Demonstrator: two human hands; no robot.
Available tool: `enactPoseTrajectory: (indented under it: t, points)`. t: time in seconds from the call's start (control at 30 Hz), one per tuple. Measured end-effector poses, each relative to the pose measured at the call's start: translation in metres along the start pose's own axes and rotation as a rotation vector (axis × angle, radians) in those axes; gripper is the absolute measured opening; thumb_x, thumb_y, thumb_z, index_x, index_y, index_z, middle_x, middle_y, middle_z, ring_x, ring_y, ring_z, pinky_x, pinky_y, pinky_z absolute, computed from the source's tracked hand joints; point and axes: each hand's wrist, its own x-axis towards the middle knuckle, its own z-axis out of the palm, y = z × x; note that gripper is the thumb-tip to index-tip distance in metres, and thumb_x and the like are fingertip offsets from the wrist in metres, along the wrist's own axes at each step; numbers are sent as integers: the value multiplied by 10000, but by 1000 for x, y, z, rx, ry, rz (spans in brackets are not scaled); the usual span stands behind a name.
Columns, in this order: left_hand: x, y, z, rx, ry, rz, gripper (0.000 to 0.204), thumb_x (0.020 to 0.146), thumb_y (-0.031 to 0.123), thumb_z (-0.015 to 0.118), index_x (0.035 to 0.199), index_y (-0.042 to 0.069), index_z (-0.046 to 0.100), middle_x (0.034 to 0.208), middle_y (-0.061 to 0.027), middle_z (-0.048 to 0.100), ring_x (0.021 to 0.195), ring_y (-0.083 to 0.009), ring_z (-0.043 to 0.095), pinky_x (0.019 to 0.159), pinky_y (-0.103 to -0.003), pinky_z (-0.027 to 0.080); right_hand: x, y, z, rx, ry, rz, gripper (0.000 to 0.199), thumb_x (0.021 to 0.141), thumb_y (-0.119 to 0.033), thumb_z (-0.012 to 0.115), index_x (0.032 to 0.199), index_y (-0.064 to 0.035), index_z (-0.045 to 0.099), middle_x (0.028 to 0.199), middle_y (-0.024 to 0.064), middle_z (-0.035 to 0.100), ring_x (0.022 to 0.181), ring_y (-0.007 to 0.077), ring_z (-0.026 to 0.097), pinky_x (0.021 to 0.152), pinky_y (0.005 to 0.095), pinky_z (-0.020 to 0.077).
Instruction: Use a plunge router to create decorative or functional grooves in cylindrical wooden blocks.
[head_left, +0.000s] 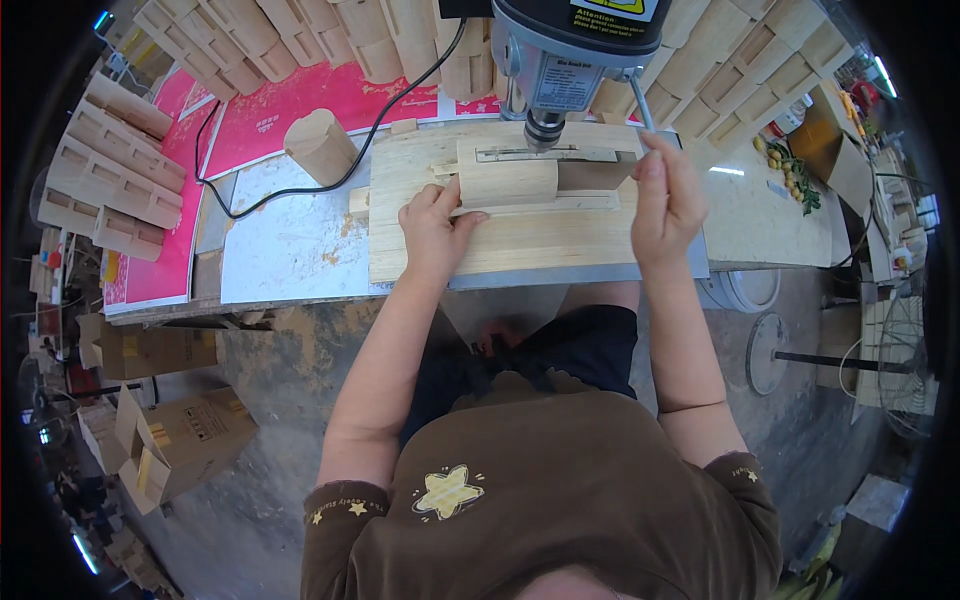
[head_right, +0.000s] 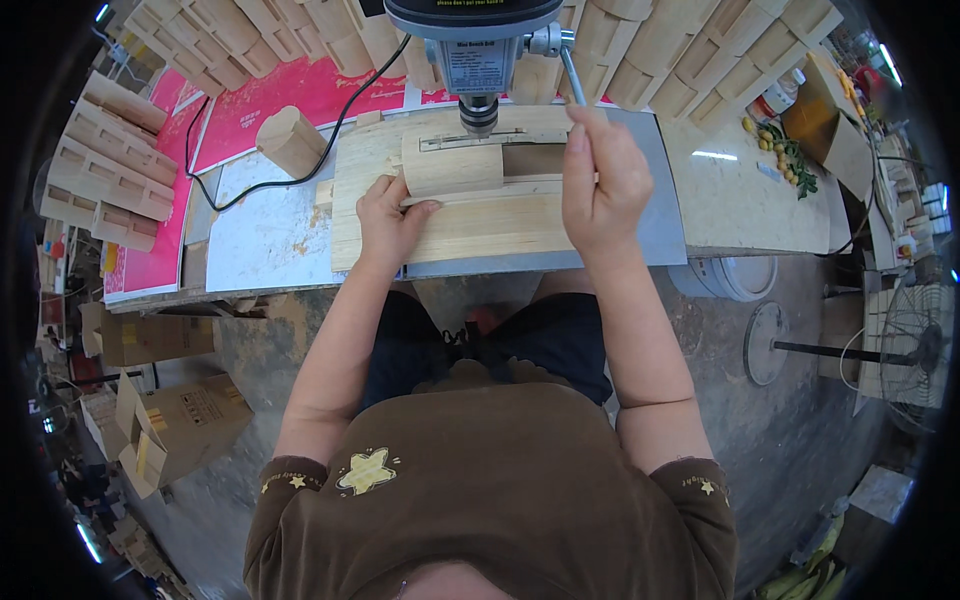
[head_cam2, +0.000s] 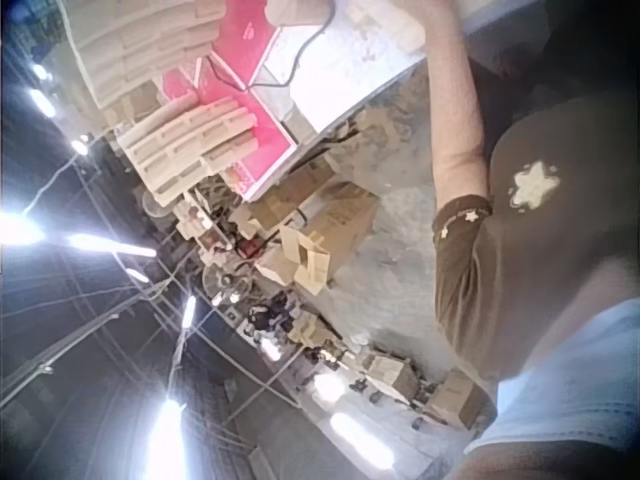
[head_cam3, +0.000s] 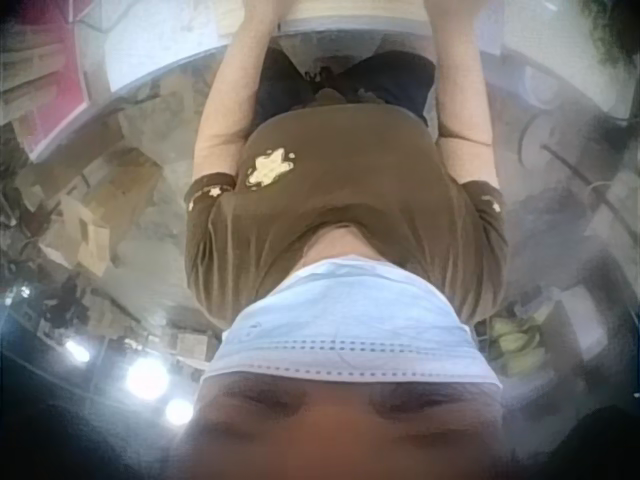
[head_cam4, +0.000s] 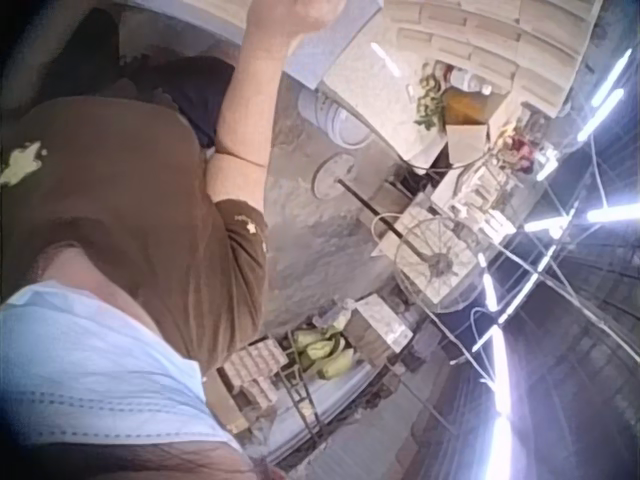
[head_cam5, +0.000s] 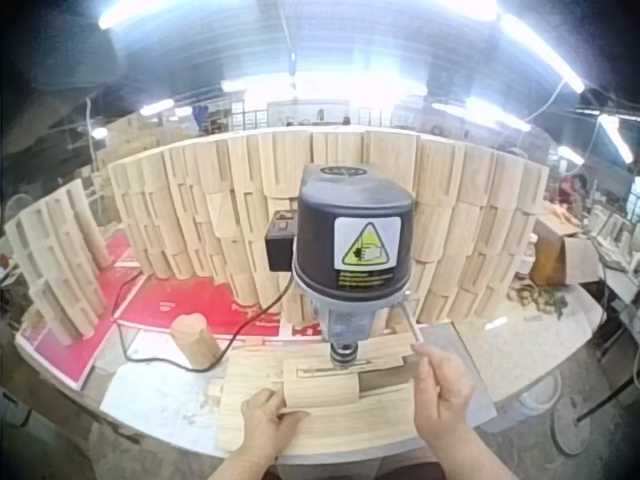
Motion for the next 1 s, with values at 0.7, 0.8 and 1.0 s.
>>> enactPoseTrajectory:
  t: [0.7, 0.8, 1.0]
  points:
    - [6, 24, 23, 51, 10, 69, 570, 645, 223, 779, 1180, 133, 605, 759, -17, 541, 789, -203, 526, 782, -370, 312, 179, 31, 34, -483, -194, 86, 338, 902, -258, 486, 790, 43, 591, 641, 181, 553, 613, 233, 561, 617, 341, 449]
    - [9, 25, 23, -69, -27, 90, 586, 654, 216, 776, 1203, 128, 593, 755, -22, 537, 776, -208, 526, 773, -370, 318, 183, 30, 29, -149, -30, -15, 327, 884, -245, 495, 770, 47, 589, 647, 190, 554, 627, 249, 563, 613, 349, 441]
    - [9, 23, 25, -99, -35, 69, 577, 660, 210, 773, 1204, 129, 597, 744, -19, 533, 741, -202, 523, 759, -369, 334, 145, -6, -12, -54, -115, 52, 279, 907, -214, 498, 825, 24, 618, 648, 90, 529, 618, 139, 497, 569, 268, 378]
